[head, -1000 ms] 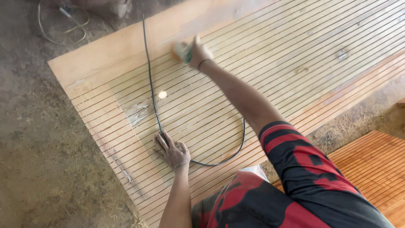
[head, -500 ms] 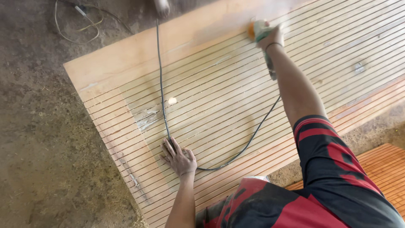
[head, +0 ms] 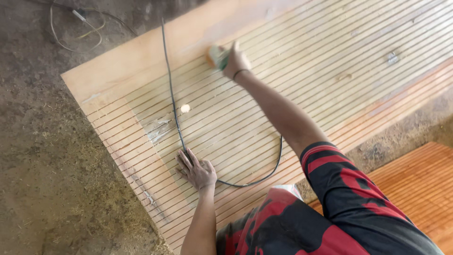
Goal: The person uses an electric sander to smooth the surface of a large wooden panel. They move the sander back and forth across the wood, generating sawdust, while another person briefly assists by holding the panel steady.
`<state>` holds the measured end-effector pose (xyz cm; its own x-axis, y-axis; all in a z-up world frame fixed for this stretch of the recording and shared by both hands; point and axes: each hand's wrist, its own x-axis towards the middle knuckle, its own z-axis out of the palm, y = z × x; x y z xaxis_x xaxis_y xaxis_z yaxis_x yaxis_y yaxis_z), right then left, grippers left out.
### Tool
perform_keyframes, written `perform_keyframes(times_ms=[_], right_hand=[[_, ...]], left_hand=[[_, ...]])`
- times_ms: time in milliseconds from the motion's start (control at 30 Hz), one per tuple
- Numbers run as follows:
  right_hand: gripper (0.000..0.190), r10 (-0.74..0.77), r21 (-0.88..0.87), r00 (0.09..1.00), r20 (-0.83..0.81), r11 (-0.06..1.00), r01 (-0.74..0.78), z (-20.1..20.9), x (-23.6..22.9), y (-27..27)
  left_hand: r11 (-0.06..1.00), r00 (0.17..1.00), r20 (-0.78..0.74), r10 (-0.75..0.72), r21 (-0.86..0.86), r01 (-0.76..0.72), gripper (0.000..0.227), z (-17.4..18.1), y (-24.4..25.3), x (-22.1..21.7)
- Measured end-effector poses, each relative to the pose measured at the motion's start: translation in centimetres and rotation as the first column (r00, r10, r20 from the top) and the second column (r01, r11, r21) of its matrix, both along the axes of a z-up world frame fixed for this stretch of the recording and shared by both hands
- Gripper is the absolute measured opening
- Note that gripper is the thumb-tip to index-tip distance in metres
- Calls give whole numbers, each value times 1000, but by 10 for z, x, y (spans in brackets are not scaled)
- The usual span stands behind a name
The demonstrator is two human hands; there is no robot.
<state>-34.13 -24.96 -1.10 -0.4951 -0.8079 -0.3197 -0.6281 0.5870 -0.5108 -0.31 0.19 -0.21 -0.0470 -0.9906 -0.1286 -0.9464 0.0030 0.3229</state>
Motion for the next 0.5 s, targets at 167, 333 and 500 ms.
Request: perform_keyframes(times_ms=[167, 333, 500], right_hand=[[92, 193, 96, 981, 10, 976, -193, 49, 80, 55], [92, 218, 161, 976, -12, 964, -213, 53, 49, 103], [102, 16, -62, 994, -108, 998, -22, 34, -76, 124]], left_hand=[[999, 1000, 23, -14, 49, 13, 78, -2, -2, 3], [999, 999, -35, 0, 33, 2, 79, 1, -4, -1], [999, 1000, -19, 11, 49, -10, 79, 2, -7, -4]])
